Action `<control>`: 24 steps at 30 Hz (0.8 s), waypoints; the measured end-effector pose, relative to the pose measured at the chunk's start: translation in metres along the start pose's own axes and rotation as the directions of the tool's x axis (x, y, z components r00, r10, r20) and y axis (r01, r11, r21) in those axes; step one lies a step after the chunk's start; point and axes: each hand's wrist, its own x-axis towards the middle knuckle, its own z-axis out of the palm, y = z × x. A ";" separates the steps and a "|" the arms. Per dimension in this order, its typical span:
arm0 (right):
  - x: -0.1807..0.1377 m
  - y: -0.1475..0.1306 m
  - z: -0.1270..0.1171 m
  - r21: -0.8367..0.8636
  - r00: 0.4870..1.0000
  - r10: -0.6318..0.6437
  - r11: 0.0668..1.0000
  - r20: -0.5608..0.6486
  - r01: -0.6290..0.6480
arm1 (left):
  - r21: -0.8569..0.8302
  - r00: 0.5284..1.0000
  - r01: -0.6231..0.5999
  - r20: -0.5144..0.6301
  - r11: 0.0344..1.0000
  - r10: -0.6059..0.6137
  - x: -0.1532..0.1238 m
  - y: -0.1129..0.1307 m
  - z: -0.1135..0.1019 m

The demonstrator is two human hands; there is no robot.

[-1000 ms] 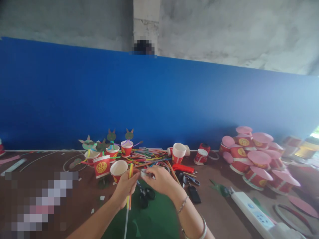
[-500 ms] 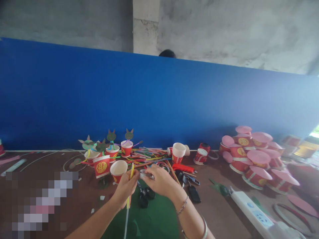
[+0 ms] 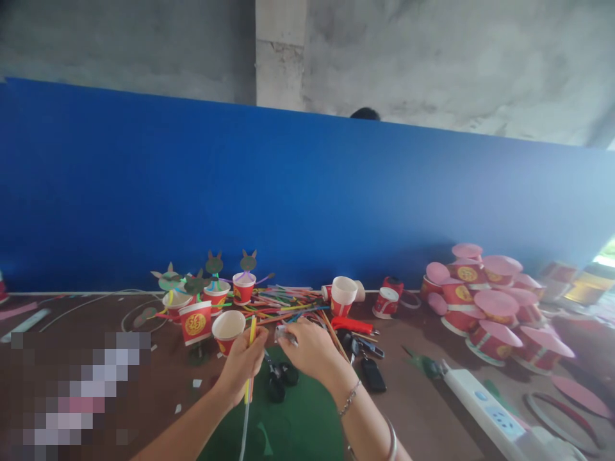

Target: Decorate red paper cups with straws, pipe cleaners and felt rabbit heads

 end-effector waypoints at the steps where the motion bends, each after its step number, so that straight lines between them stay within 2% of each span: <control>1: 0.001 0.002 0.000 0.017 1.000 -0.007 1.000 -0.010 0.007 | -0.023 1.000 0.002 -0.013 1.000 -0.002 -0.001 0.002 0.000; 4: 0.001 0.003 0.000 0.054 0.999 -0.027 0.998 -0.028 0.028 | -0.056 1.000 0.021 -0.019 0.998 -0.022 -0.003 0.006 0.001; 10: 0.000 0.000 0.000 0.078 0.999 -0.047 0.996 -0.014 0.048 | -0.008 1.000 0.024 -0.003 1.000 -0.024 -0.003 0.006 0.002; 16: -0.001 -0.001 -0.002 0.082 0.999 -0.041 0.996 -0.001 0.041 | 0.001 0.998 0.053 -0.041 0.999 -0.052 -0.001 0.004 0.002; 19: -0.001 -0.005 -0.003 0.102 0.999 -0.020 0.994 -0.035 0.024 | -0.015 0.998 0.052 -0.033 0.999 -0.052 0.000 0.004 0.001; 24: 0.002 -0.011 0.004 0.263 0.993 -0.019 0.963 -0.117 0.049 | -0.036 0.999 0.045 0.016 0.998 -0.044 -0.001 0.004 0.000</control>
